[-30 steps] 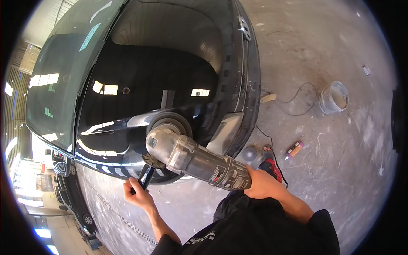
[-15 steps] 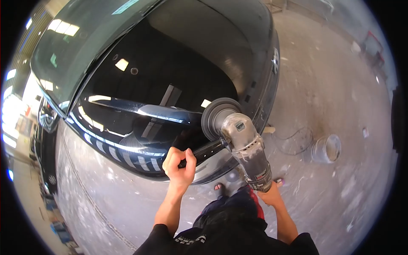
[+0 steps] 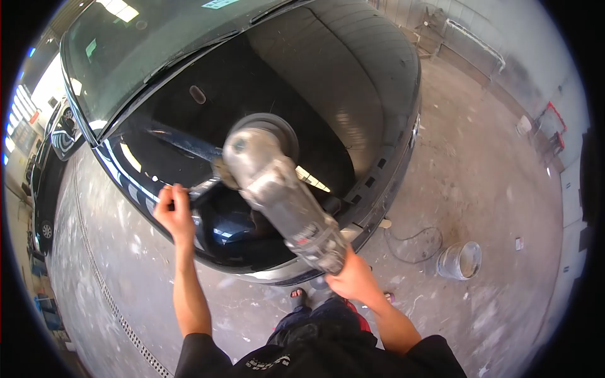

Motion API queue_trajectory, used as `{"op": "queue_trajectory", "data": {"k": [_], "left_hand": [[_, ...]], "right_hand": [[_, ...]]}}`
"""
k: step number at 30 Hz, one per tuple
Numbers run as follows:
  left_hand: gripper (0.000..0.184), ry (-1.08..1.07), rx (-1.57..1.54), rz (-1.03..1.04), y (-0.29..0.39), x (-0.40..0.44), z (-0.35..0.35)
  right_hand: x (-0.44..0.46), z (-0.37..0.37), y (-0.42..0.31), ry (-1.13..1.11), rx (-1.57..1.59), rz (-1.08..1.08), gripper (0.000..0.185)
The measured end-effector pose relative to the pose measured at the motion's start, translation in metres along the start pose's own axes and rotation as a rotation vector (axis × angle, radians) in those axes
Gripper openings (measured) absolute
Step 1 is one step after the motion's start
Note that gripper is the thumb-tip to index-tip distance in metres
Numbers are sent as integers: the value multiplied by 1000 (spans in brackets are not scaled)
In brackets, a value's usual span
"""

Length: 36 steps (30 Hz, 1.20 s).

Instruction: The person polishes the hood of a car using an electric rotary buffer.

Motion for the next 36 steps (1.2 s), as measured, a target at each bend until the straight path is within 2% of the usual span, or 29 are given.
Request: {"op": "queue_trajectory", "data": {"k": [3, 4, 7, 9, 11, 13, 15, 17, 18, 20, 23, 25, 26, 28, 29, 32, 34, 36], "left_hand": [[37, 16, -21, 7, -56, 29, -42], [39, 54, -2, 34, -54, 33, -45], [40, 48, -64, -40, -41, 22, -45], [38, -31, -47, -99, -18, -1, -29], [35, -103, -46, 68, 16, -24, 2], [34, -184, 8, 50, 43, -53, 30], [33, -273, -11, 122, 62, -85, 56], [28, -374, -51, 279, 104, -113, 77], [26, -404, -40, 312, 114, -126, 81], [26, -423, -47, 315, 123, -144, 83], [25, -418, -20, 332, 122, -156, 64], [25, -370, 37, 251, 111, -157, 39], [25, -331, 42, 205, 99, -159, 23], [23, -271, 92, 140, 88, -163, -5], [23, -251, 124, 112, 83, -165, -20], [24, -145, 156, -3, 65, -174, -63], [29, -82, 196, -89, 55, -180, -85], [32, -100, 167, -44, 51, -191, -92]], "right_hand": [[25, 18, -27, -114, -35, -33, 48], [28, 18, -37, -116, -15, -48, 43], [17, 17, -28, -202, -14, 70, 53], [-4, 22, 8, -179, -13, 94, 57], [-34, 17, 44, 21, 79, 43, 57], [-66, 9, 76, 75, 152, 144, 59], [-99, 4, 107, 178, 230, 228, 50], [-127, 13, 150, 147, 347, 285, 48], [-137, 19, 170, 116, 457, 342, 46], [-146, 33, 197, 77, 488, 385, 45], [-142, 49, 200, 61, 540, 373, 47], [-143, 52, 196, 105, 366, 322, 51], [-143, 51, 190, 111, 380, 329, 51], [-146, 48, 172, -45, 320, 340, 52], [-148, 48, 166, -33, 333, 357, 52], [-144, 60, 147, -177, 155, 229, 74], [-141, 66, 140, -187, 98, 235, 74], [-143, 70, 143, -259, 78, 275, 79]]}}
Point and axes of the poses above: each hand's wrist, its own x-axis towards the middle knuckle, its own z-axis out of the palm, y = z × x, the point moved 5 cm from there along x, towards the middle knuckle, and after that the axes turned 1 degree about -x, right-handed, at the moved point
